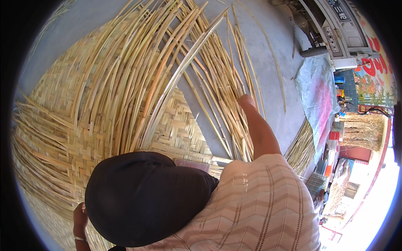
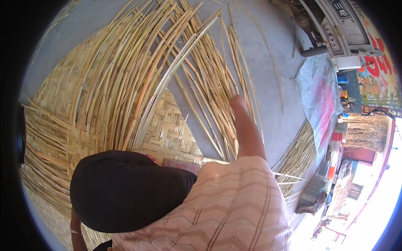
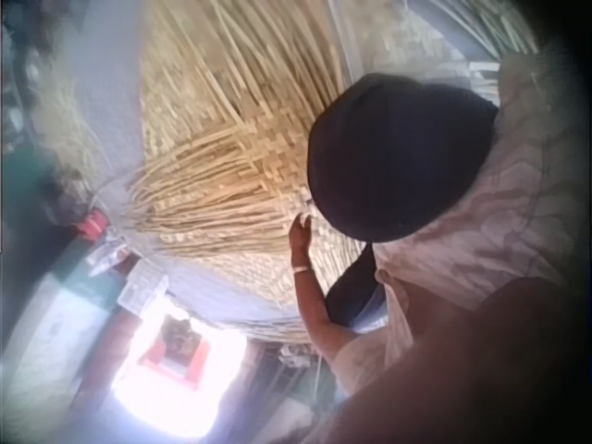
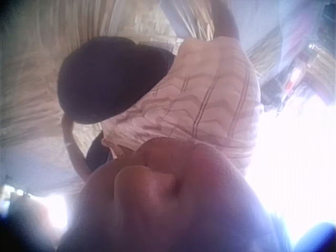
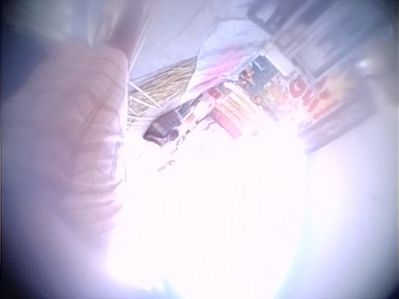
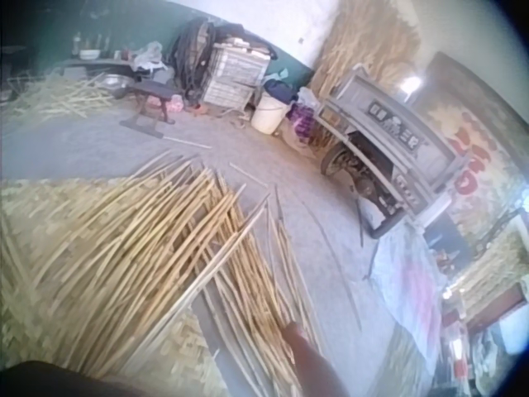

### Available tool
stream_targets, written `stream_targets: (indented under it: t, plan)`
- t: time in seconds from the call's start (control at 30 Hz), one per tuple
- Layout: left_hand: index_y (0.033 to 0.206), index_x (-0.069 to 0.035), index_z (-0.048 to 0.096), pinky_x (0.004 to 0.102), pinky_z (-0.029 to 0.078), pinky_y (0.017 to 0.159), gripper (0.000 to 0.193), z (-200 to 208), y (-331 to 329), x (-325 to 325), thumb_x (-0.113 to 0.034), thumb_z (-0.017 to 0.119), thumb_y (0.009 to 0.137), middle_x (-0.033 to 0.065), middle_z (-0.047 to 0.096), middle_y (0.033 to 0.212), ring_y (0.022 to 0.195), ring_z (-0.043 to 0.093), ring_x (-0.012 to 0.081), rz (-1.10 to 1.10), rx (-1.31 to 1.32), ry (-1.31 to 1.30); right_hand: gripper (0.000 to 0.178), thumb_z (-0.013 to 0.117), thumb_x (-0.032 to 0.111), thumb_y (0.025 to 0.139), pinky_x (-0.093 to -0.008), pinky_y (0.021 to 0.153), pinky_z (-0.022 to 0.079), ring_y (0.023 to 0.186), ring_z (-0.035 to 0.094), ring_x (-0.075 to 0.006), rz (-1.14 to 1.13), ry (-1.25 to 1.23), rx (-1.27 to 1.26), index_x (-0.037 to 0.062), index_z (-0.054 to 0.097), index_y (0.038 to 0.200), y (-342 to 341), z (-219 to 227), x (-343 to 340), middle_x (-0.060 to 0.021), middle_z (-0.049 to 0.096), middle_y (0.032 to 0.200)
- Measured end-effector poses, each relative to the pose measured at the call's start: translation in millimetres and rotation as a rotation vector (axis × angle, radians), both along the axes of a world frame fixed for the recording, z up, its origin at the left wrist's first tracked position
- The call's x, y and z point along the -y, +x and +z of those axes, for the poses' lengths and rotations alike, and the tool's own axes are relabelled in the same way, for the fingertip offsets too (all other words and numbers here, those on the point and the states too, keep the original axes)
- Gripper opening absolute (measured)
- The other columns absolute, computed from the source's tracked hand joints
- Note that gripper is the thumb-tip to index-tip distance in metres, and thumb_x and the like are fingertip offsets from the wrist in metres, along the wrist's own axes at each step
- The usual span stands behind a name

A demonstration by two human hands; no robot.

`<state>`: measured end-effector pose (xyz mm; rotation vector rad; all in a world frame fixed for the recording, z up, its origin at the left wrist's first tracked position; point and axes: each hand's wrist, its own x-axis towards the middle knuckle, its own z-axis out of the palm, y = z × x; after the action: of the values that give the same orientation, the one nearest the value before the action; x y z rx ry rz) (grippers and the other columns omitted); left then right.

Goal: The person weaves a large flat mat using dried palm leaves. They interlace leaf strips by hand, periodically adjusting the mat and pulling new strips into the weave.

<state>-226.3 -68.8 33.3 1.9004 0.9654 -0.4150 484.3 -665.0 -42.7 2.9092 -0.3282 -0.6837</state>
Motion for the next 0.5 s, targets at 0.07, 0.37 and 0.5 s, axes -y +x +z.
stream_targets:
  t: [0.07,0.37,0.5]
  plan:
    - [0.103,0.001,0.061,0.0345,0.051,0.073,0.02,0.3,2.6,-3.4,-0.011,0.055,0.088,0.0182,0.067,0.094,0.087,0.067,0.028,-0.094,-0.145,0.078,0.041,0.061,0.04,0.085,-0.0392,0.092,0.048,0.111,0.059,-0.0301,0.022,0.127,-0.007,0.0096,0.064,0.113,5.5,-7.4,18.3,-0.0149,0.061,0.121]
    - [0.11,0.004,0.059,0.039,0.051,0.078,0.031,-7.4,-4.0,-12.6,-0.014,0.059,0.085,0.0215,0.066,0.101,0.093,0.065,0.033,-0.293,-0.236,0.181,0.03,0.068,0.034,0.085,-0.0329,0.052,0.043,0.058,0.054,-0.013,-0.155,0.693,0.234,0.0044,0.064,0.083,5.7,-32.1,61.7,-0.0039,0.061,0.066]
    - [0.111,0.003,0.059,0.0394,0.051,0.079,0.033,4.3,6.6,-6.3,-0.016,0.06,0.084,0.0221,0.065,0.101,0.094,0.065,0.0332,-0.361,-0.291,0.253,0.025,0.066,0.03,0.087,-0.0279,0.049,0.043,0.056,0.054,-0.0098,-0.025,0.476,0.543,0.0045,0.064,0.085,14.5,-17.2,58.7,-0.0038,0.06,0.063]
